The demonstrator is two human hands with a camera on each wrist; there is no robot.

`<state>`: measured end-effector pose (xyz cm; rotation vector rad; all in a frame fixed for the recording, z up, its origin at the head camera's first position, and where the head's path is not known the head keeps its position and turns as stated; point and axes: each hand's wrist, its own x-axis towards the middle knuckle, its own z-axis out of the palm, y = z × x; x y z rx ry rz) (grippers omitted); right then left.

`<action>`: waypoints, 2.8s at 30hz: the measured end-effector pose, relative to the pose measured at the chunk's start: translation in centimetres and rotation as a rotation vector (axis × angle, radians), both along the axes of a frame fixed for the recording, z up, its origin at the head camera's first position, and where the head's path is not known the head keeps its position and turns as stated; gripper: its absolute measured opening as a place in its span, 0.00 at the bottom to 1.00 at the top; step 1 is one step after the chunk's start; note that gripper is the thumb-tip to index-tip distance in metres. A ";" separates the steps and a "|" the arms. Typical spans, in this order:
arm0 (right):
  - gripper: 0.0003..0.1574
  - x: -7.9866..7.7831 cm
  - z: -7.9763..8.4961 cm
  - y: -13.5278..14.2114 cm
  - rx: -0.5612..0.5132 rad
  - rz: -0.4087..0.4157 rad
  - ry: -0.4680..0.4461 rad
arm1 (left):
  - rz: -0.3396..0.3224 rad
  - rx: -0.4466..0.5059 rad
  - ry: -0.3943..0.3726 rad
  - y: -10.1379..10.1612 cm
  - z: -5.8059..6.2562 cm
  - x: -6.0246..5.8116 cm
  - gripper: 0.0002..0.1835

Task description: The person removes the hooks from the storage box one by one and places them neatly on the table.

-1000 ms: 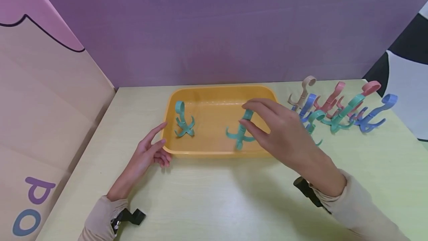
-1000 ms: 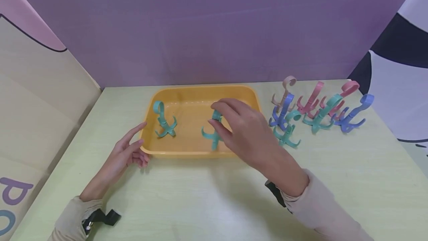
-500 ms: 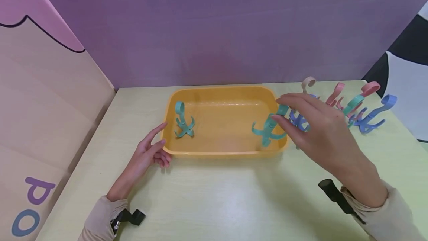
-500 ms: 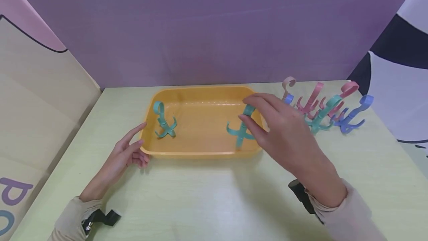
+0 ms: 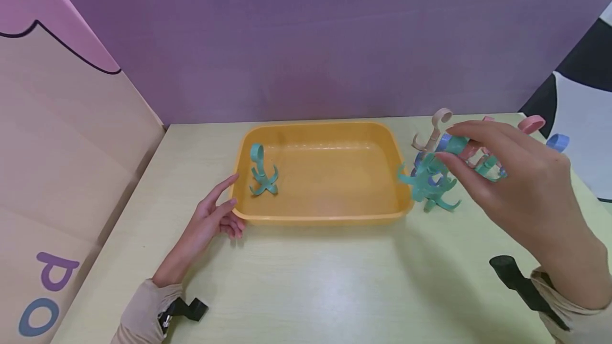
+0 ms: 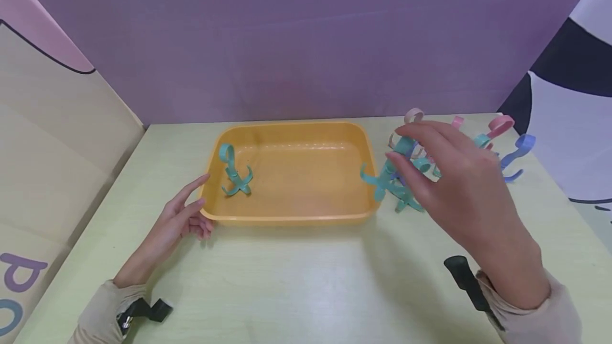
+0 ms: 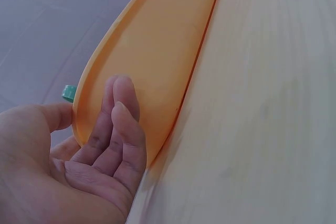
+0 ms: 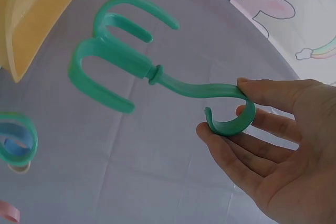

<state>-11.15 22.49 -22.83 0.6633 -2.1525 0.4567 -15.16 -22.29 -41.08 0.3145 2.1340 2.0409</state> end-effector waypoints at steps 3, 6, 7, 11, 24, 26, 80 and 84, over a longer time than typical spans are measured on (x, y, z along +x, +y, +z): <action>0.44 0.1 0.2 0.7 -0.018 -0.041 -0.008 | -0.002 0.002 0.004 0.1 0.0 -0.1 0.31; 0.39 0.1 0.3 1.5 -0.037 -0.075 -0.026 | -0.005 0.004 0.006 0.2 0.0 -0.1 0.31; 0.34 0.2 0.4 1.8 -0.039 -0.086 -0.038 | -0.007 0.004 0.007 0.2 0.0 -0.1 0.31; 0.21 0.2 0.5 2.9 -0.049 -0.108 -0.079 | -0.013 0.004 0.008 0.2 0.1 -0.1 0.31; 0.24 -0.5 0.4 6.1 -0.087 -0.252 -0.258 | -0.006 0.000 -0.003 -0.1 0.1 0.3 0.30; 0.23 -0.6 0.3 6.5 -0.095 -0.268 -0.295 | -0.004 0.001 -0.006 -0.2 0.2 0.4 0.30; 0.19 -7.5 -3.9 10.6 0.272 -0.303 -0.817 | -0.010 -0.036 0.032 -0.5 0.3 0.0 0.30; 0.20 -7.5 -3.9 10.2 0.263 -0.299 -0.800 | -0.011 -0.035 0.034 -0.4 0.3 0.1 0.30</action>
